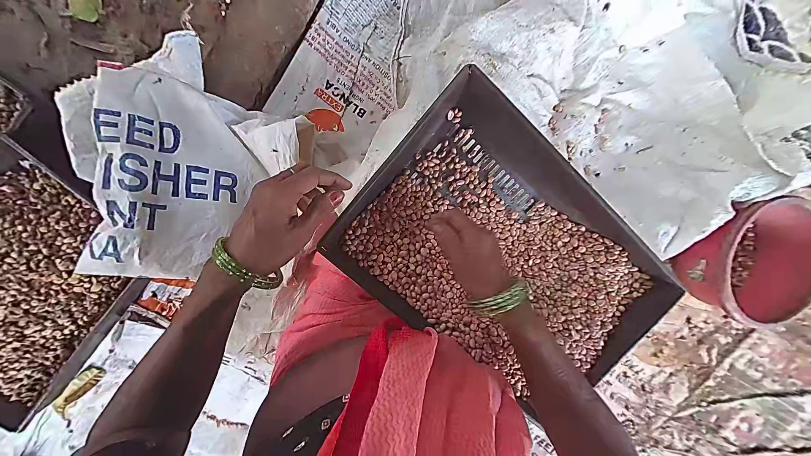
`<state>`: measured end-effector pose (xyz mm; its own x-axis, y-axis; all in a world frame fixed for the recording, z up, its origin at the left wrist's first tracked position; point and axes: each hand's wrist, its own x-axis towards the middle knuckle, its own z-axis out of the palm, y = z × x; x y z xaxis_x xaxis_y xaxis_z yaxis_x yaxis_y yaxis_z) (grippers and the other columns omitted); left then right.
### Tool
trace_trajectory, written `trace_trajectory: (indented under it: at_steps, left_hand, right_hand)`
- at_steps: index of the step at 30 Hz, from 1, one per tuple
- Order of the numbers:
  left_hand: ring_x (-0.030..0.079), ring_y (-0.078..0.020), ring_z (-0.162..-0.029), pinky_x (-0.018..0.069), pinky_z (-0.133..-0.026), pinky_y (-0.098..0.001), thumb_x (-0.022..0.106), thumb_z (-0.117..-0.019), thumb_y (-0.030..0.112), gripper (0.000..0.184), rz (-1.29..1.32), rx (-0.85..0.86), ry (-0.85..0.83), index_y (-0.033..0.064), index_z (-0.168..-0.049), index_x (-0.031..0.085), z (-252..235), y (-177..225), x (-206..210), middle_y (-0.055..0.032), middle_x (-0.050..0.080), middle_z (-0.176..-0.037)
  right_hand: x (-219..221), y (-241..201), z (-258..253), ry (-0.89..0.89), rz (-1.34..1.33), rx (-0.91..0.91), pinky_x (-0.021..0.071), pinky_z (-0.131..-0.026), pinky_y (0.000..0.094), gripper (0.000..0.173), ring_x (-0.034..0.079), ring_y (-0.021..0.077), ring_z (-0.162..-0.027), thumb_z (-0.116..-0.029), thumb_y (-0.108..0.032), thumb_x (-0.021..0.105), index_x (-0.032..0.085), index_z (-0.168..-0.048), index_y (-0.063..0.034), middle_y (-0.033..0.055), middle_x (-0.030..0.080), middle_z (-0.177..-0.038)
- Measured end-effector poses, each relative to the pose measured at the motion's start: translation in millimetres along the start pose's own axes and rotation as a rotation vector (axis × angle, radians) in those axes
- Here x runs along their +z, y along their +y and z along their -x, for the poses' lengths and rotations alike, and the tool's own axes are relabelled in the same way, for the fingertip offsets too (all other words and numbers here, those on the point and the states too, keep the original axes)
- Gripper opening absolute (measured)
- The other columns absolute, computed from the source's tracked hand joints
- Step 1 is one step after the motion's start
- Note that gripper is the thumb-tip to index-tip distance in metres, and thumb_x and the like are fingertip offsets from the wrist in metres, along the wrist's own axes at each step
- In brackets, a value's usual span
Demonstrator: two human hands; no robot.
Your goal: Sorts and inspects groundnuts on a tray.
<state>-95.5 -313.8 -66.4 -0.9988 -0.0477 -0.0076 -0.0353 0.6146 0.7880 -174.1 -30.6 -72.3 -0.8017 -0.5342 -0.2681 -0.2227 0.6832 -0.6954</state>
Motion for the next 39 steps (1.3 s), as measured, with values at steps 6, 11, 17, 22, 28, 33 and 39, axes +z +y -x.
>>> trace_trajectory:
  at_steps: [6,11,17,22,28,33,39]
  left_hand:
    - [0.068,-0.0053,-0.088,0.0570,-0.080,-0.0214,0.052,-0.1058,0.022,0.028,0.066,0.028,0.046,0.0046,-0.118,0.070,7,2,-4,-0.0065,0.070,-0.104]
    - [0.065,-0.0044,-0.083,0.0552,-0.076,-0.0176,0.053,-0.1048,0.015,0.024,0.072,0.093,0.083,0.0032,-0.116,0.071,4,12,3,-0.0066,0.069,-0.103]
    - [0.066,-0.0050,-0.086,0.0562,-0.077,-0.0192,0.053,-0.1053,0.016,0.025,0.040,0.118,0.089,0.0029,-0.117,0.071,1,14,4,-0.0086,0.069,-0.104]
    - [0.067,-0.0223,-0.092,0.0485,-0.084,-0.0436,0.055,-0.1038,0.019,0.025,-0.178,0.150,-0.025,0.0090,-0.114,0.075,5,19,7,-0.0108,0.073,-0.103]
    - [0.067,-0.0299,-0.102,0.0481,-0.093,-0.0524,0.053,-0.1053,0.021,0.028,-0.207,0.225,-0.093,0.0051,-0.116,0.074,3,26,3,-0.0149,0.073,-0.108]
    - [0.066,-0.0249,-0.103,0.0493,-0.093,-0.0482,0.053,-0.1054,0.030,0.031,-0.177,0.187,-0.110,0.0118,-0.120,0.073,0,18,14,-0.0107,0.071,-0.114]
    - [0.067,-0.0236,-0.103,0.0506,-0.092,-0.0454,0.053,-0.1046,0.027,0.030,-0.167,0.237,-0.166,0.0101,-0.120,0.073,0,28,21,-0.0105,0.071,-0.114]
  right_hand:
    - [43,-11,-7,0.038,0.491,-0.131,0.0541,-0.050,0.0511,0.026,0.070,0.0389,-0.062,-0.1042,-0.017,0.056,0.061,-0.122,0.0020,0.0190,0.069,-0.077]
    - [14,-9,4,0.053,0.002,-0.075,0.0447,-0.045,0.0343,0.024,0.050,0.0166,-0.046,-0.1047,-0.021,0.057,0.066,-0.117,-0.0028,0.0048,0.057,-0.063]
    - [-17,-1,20,-0.192,-1.022,0.416,0.0335,-0.038,0.0111,0.025,0.037,-0.0041,-0.040,-0.1085,-0.019,0.043,0.065,-0.099,-0.0133,-0.0111,0.046,-0.055]
    - [-15,3,44,-0.388,-1.157,0.342,0.0330,-0.040,0.0088,0.018,0.039,-0.0063,-0.042,-0.1040,-0.018,0.052,0.068,-0.097,-0.0125,-0.0109,0.049,-0.057]
    - [-67,29,91,-0.246,-1.351,0.012,0.0442,-0.050,0.0091,0.025,0.055,-0.0067,-0.055,-0.1008,-0.037,0.060,0.075,-0.102,-0.0173,-0.0112,0.065,-0.072]
    - [-126,25,129,0.223,-1.202,-0.140,0.0425,-0.043,0.0141,0.033,0.052,-0.0001,-0.048,-0.1031,-0.040,0.055,0.068,-0.082,-0.0195,-0.0092,0.058,-0.064]
    - [-134,29,145,0.234,-1.166,-0.122,0.0408,-0.043,0.0138,0.041,0.050,0.0007,-0.048,-0.1076,-0.044,0.046,0.064,-0.079,-0.0193,-0.0086,0.055,-0.064]
